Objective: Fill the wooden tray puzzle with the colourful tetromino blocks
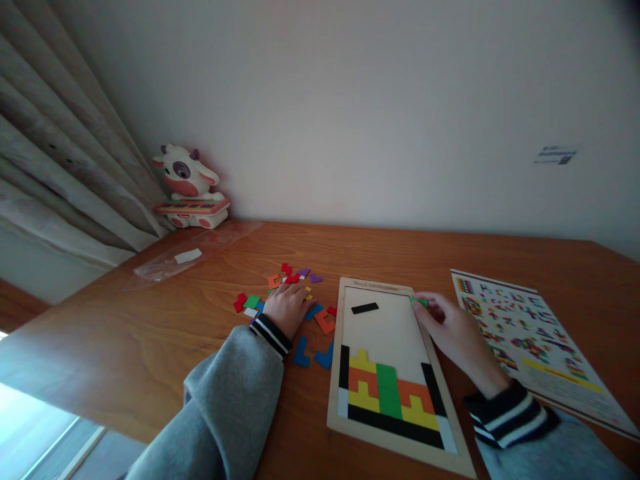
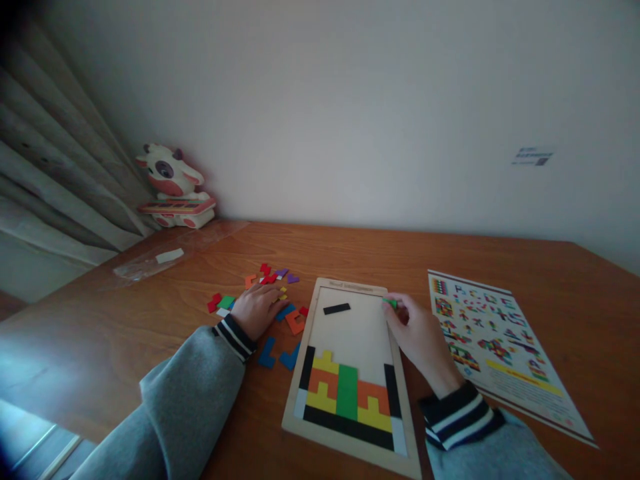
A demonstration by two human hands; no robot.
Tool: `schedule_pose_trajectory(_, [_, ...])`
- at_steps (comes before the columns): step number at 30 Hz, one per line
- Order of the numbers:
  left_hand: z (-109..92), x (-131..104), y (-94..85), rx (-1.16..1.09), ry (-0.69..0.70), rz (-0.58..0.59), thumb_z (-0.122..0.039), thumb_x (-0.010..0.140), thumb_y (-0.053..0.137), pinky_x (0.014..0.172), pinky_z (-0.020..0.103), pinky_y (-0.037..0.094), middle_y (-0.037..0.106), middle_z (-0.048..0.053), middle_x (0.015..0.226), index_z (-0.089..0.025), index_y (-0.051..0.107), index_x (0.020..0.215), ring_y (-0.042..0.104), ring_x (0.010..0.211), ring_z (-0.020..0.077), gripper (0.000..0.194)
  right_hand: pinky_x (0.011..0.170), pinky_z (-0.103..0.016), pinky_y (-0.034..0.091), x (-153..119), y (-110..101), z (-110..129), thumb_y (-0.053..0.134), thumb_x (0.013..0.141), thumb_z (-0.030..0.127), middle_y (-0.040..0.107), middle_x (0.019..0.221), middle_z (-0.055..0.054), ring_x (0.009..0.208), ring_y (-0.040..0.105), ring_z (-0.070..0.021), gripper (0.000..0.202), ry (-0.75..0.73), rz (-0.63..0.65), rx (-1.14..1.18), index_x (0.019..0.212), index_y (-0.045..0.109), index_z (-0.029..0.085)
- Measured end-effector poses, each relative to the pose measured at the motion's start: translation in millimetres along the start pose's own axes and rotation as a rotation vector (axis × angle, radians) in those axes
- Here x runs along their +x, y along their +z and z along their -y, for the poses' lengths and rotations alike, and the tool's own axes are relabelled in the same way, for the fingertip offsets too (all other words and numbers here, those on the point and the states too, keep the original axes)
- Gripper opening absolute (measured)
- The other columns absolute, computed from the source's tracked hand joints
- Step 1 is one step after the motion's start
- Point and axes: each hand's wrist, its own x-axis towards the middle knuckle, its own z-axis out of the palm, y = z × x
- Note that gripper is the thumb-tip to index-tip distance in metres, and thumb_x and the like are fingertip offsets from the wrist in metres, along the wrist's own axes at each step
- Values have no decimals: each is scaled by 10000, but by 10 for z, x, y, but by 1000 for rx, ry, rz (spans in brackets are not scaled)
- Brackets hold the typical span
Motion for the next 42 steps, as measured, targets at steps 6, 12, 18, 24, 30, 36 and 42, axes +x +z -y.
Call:
schedule_pose_trajectory(6, [-21,8,-8,-38,-14,2,-343,950,572,881,336,508,719,69,1029,-199,695,1000,647,984,229,196,694,-377,517,37,4,-144,512,870,454,732,873,-84,736,672,-232,442,39,-15,-15,1199,594,171])
schedule_pose_trajectory(12, [-29,7,18,-41,32,-13,-286,983,492,853,327,517,722,80,1000,-179,651,1061,659,946,225,207,685,-371,507,26,-3,-133,500,885,436,742,900,-83,773,678,-237,336,13,67,-50,1050,677,202])
schedule_pose_trajectory(18, [23,2,94,-35,58,-97,-125,951,438,829,299,553,723,85,1052,-159,542,1262,690,931,199,329,724,-386,515,29,-5,-206,511,890,409,715,929,-90,806,669,-240,321,-34,60,-141,1059,678,194])
schedule_pose_trajectory(24, [-40,-13,59,-255,258,-336,-159,938,532,803,297,590,734,68,941,-169,647,1106,705,859,182,204,809,-429,523,40,-20,-117,515,907,414,666,993,-121,881,645,-259,297,-157,-99,-130,1010,668,181])
schedule_pose_trajectory(30, [-433,-133,-64,-597,519,-400,-213,949,586,767,213,587,732,47,965,-193,664,1117,706,840,126,186,813,-358,532,-121,-59,347,553,938,375,655,1073,-77,916,633,-205,206,-364,96,131,1056,649,235])
schedule_pose_trajectory(36, [-636,-235,-57,-739,643,-353,-226,910,656,659,188,553,725,29,818,-156,622,954,683,704,110,90,854,-321,527,-324,3,693,678,880,380,695,1008,-37,955,642,-183,191,-523,397,314,1022,670,253])
schedule_pose_trajectory(42, [-652,-218,-83,-674,657,-274,-191,924,598,795,274,558,730,63,926,-157,619,1030,677,855,165,113,756,-301,538,-256,-50,569,605,914,412,697,912,-34,813,652,-165,207,-287,421,350,990,676,233])
